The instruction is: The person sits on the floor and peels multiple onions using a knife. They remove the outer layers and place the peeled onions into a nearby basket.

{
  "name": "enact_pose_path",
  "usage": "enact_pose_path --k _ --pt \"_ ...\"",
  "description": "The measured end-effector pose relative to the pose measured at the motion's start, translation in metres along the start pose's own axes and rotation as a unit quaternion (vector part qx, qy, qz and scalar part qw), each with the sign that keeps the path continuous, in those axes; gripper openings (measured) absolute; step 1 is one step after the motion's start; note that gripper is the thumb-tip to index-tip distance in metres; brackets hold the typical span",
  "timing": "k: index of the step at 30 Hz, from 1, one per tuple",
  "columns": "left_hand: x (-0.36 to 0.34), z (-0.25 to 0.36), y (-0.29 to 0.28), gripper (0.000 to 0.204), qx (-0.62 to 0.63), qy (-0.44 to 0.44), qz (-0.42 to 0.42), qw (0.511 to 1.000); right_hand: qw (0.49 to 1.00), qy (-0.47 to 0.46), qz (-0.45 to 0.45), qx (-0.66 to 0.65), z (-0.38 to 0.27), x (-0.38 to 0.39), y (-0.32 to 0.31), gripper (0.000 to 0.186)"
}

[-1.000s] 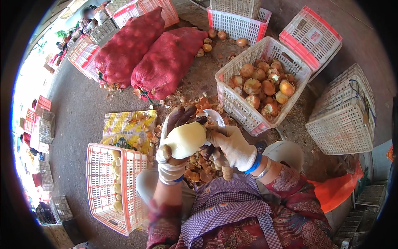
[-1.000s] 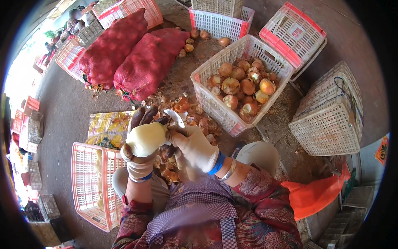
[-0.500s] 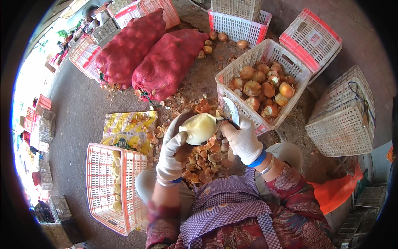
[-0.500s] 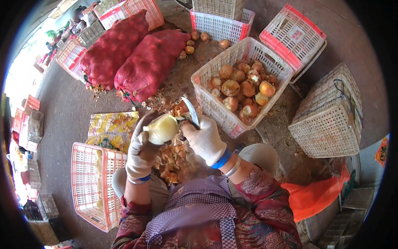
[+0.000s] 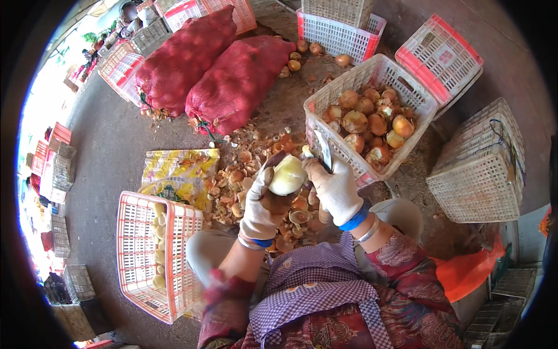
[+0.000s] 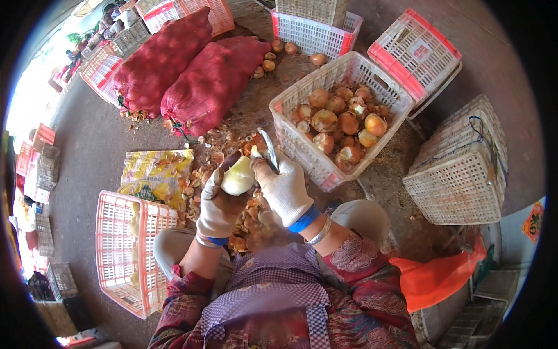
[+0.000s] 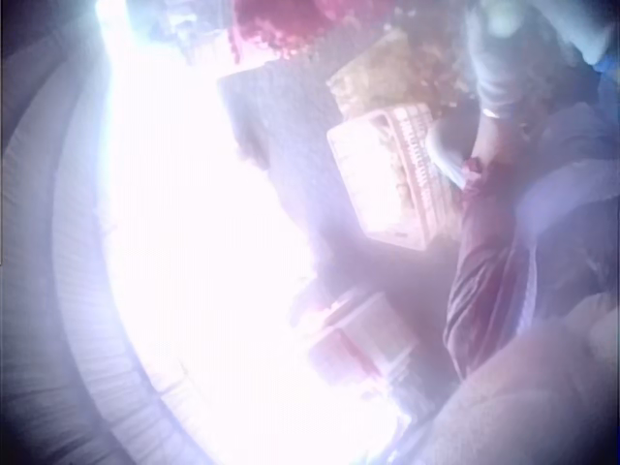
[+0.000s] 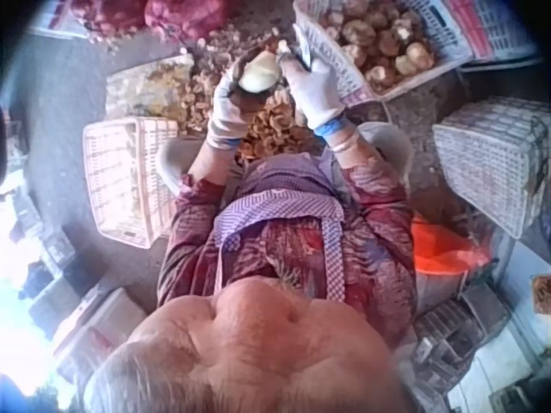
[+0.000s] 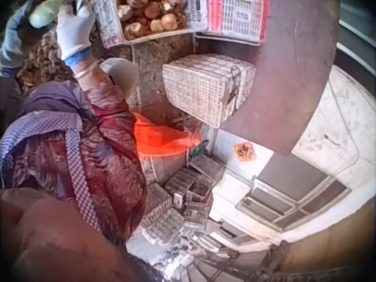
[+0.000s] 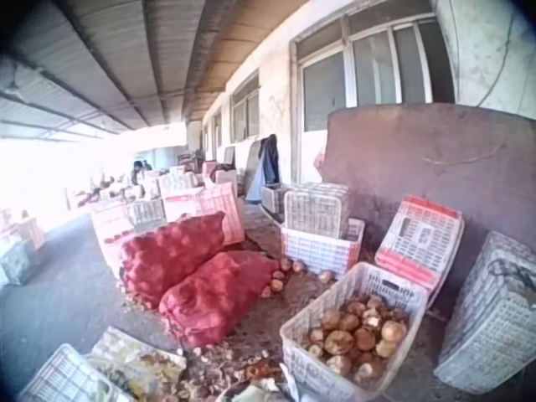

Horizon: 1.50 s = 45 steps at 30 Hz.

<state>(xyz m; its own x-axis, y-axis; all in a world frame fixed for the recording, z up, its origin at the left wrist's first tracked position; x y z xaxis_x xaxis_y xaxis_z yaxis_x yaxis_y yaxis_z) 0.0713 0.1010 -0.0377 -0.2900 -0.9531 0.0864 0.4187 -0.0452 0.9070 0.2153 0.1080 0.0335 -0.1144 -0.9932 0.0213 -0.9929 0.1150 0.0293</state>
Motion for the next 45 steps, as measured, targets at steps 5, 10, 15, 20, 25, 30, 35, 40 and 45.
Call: enact_pose_path --k 5,10,15,20,25,30,35,40,45 --pt "0.009 0.019 0.021 0.064 -0.104 0.079 0.027 0.991 0.967 -0.18 -0.042 0.177 -0.03 0.007 0.007 0.034" --pt "0.018 0.023 0.042 0.096 -0.173 0.102 0.033 0.979 0.969 -0.187 -0.116 0.112 -0.024 0.015 0.019 0.043" --pt "0.023 0.028 0.041 0.106 -0.19 0.123 0.036 0.973 0.964 -0.213 -0.102 0.126 -0.033 0.017 0.017 0.04" --pt "0.027 0.036 0.052 0.122 -0.231 0.105 0.002 0.967 0.98 -0.175 -0.042 0.09 -0.031 0.012 0.006 0.035" --pt "0.029 0.054 0.053 0.102 -0.137 0.137 0.022 0.981 1.0 0.003 -0.03 -0.005 0.002 0.01 0.001 0.034" --pt "0.017 0.04 0.047 0.08 -0.115 0.118 0.011 0.986 0.998 0.026 -0.05 -0.019 0.003 0.011 0.008 0.035" --pt "0.013 0.027 0.027 0.072 -0.091 0.08 0.02 0.992 0.995 0.014 -0.092 -0.046 0.0 0.019 0.019 0.035" --pt "0.017 0.035 0.02 0.064 0.009 0.107 0.024 0.994 0.983 0.071 -0.099 -0.136 -0.008 0.027 0.016 0.027" --pt "0.012 0.059 0.001 0.077 0.037 0.137 0.083 0.986 0.977 0.108 -0.041 -0.179 -0.002 0.026 -0.002 0.017"
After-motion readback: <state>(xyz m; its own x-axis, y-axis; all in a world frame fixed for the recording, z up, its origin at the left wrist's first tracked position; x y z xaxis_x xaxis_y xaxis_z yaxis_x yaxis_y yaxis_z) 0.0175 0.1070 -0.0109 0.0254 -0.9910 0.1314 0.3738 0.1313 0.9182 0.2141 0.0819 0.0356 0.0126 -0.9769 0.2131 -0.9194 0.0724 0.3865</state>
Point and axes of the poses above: each hand's wrist, its own x-axis away from the middle knuckle, its own y-axis out of the palm, z = x × y, the point moved 10 cm from there along -x, towards the middle knuckle, and after that the axes turned 3 degrees about z, right-handed, at the moved point
